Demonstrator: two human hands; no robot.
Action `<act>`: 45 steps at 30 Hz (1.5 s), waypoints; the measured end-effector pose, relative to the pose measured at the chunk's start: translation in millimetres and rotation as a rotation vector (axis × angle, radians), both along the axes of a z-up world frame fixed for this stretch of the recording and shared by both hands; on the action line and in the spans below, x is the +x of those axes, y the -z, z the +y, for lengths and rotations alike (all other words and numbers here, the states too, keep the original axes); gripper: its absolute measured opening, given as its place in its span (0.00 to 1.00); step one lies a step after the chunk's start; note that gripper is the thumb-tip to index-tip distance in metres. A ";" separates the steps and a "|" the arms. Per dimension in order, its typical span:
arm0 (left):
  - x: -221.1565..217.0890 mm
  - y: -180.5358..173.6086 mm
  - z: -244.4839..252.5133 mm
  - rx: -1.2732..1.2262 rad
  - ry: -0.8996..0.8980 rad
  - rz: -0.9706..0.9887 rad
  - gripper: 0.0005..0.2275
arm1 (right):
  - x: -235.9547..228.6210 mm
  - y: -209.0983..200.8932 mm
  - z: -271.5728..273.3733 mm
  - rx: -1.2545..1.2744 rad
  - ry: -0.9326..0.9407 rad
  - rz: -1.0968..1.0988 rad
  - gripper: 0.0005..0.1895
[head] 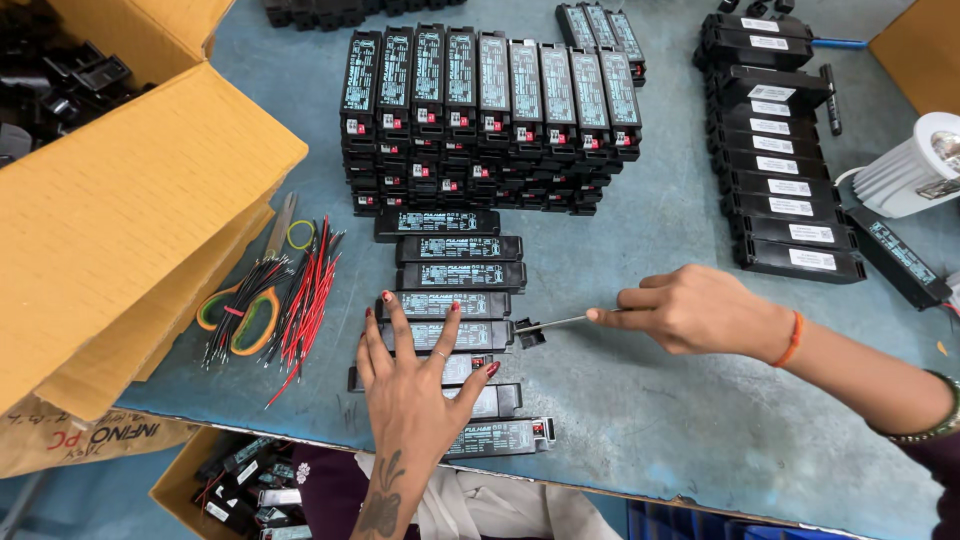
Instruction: The person uses a screwdriver to pry open black rectangular electronic modules, removes small black plastic clips, and stacks the opened units. The person also picks up and moves stacks of modules and clips on the table.
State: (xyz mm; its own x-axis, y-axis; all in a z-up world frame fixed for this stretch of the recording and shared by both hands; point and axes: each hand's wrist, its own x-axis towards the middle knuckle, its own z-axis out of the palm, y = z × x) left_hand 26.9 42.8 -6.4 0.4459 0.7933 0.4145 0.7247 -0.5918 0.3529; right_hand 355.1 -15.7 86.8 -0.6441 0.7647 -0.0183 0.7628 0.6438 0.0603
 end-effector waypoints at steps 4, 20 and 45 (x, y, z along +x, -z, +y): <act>-0.7 2.3 0.1 0.020 0.015 -0.003 0.31 | -31.7 -32.3 -3.0 0.059 -0.032 -0.251 0.35; 1.7 1.9 0.4 -0.018 0.003 -0.017 0.34 | -16.1 -41.9 -16.9 -0.014 0.299 0.030 0.32; 5.5 -4.3 13.0 -0.126 0.128 0.093 0.33 | -1.1 -16.8 20.7 -0.056 0.129 -0.180 0.39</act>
